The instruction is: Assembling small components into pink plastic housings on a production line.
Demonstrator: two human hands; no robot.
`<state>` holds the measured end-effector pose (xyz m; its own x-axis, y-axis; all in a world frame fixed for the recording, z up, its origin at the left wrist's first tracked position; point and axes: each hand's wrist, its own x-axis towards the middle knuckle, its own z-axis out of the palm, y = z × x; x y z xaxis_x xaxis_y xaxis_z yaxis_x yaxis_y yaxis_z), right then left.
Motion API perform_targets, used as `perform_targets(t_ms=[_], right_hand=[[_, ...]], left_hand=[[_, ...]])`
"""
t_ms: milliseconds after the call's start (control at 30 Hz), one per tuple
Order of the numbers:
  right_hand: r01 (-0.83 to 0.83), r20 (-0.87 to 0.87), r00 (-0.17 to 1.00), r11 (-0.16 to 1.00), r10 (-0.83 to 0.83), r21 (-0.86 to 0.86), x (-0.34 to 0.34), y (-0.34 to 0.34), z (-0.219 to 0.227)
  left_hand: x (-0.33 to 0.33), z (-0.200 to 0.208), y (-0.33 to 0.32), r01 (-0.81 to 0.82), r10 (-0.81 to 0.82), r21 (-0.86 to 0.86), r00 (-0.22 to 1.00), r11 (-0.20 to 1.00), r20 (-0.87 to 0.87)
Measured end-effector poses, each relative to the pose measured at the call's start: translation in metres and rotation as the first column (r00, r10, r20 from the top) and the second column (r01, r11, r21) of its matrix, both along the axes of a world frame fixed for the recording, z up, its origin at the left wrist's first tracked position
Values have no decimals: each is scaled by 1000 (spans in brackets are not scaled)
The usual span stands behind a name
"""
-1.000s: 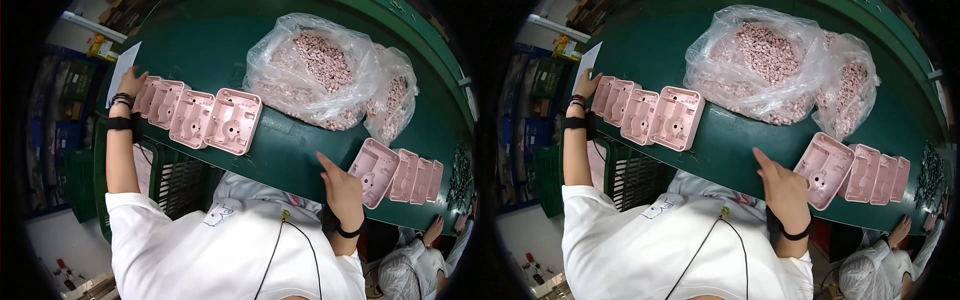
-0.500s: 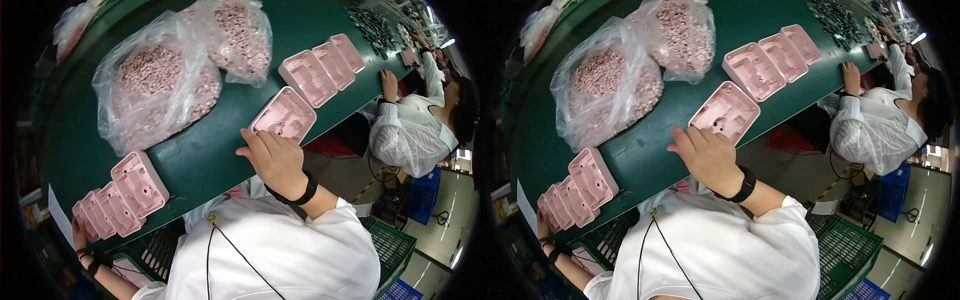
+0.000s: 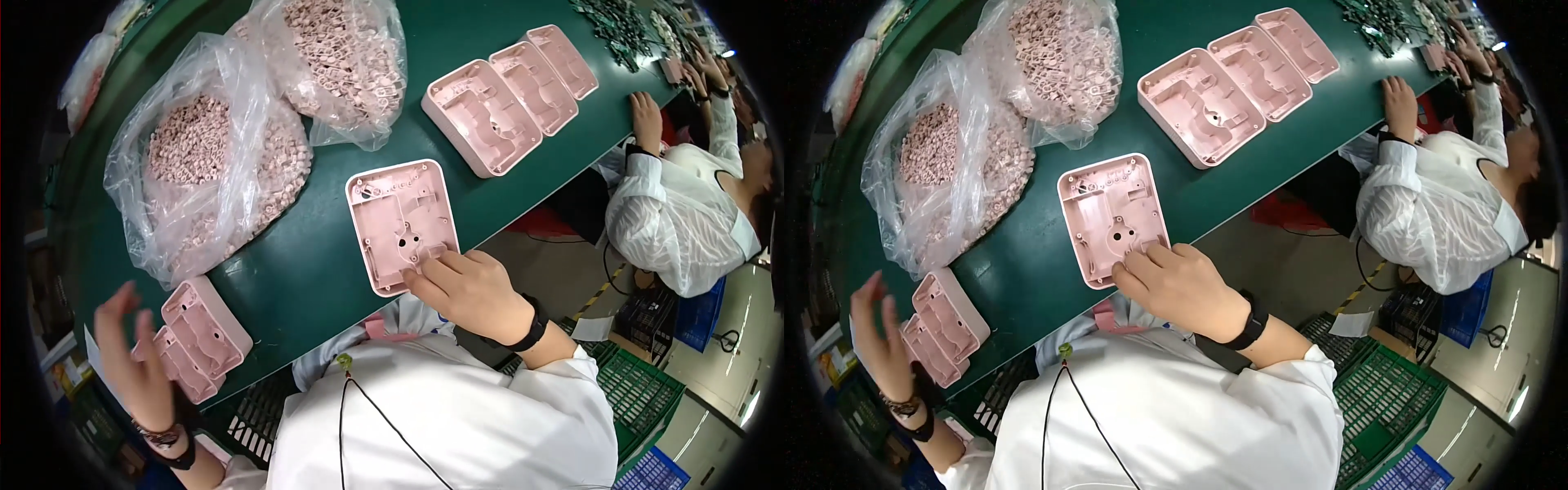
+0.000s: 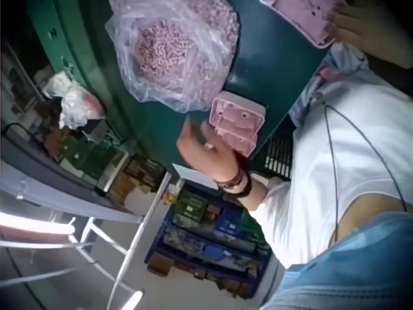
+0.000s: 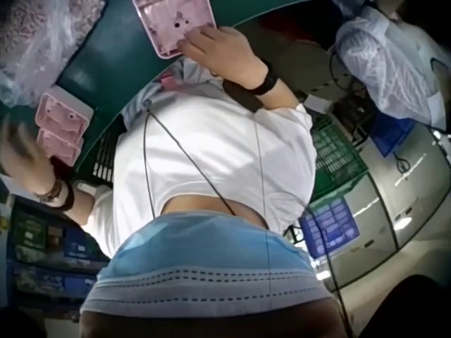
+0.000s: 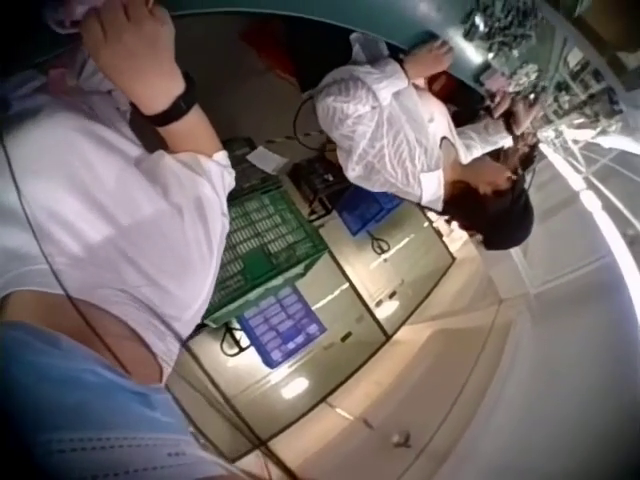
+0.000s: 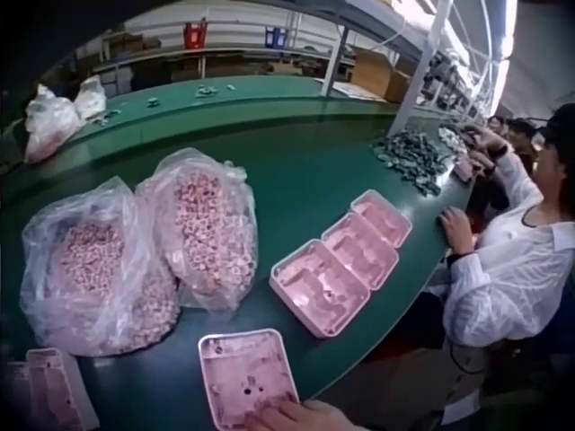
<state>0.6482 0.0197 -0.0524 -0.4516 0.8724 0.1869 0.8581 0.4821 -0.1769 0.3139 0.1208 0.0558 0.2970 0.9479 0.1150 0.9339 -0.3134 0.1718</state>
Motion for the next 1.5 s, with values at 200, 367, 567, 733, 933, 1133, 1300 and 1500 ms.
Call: perform_targets(t_ms=[200,367,567,733,933,1133,1300,1500], right_hand=[[-104,-42,994,995,104,-3,1,-11,10],[-93,-45,995,995,92,-18,2,-12,8],[-95,-73,993,994,90,-62,8,-11,9],[-47,-22,999,998,47,-32,17,-3,15],[-102,-164,982,993,92,-52,17,3,-3],[-164,-247,960,980,132,-116,28,4,-2],[-166,-280,950,984,141,-69,21,20,-10],[-33,-370,926,992,77,125,18,35,0]], left_hand=[[136,-42,7,612,-609,3,786,791,101],[171,-62,30,672,-673,56,740,739,-6],[192,-78,44,756,-751,55,654,652,-95],[214,-76,56,809,-793,102,588,579,-163],[218,-92,68,851,-842,70,525,520,-122],[226,-66,66,861,-861,24,508,508,-31],[221,-50,65,793,-796,77,600,605,82],[196,-47,30,572,-398,-17,592,820,700]])
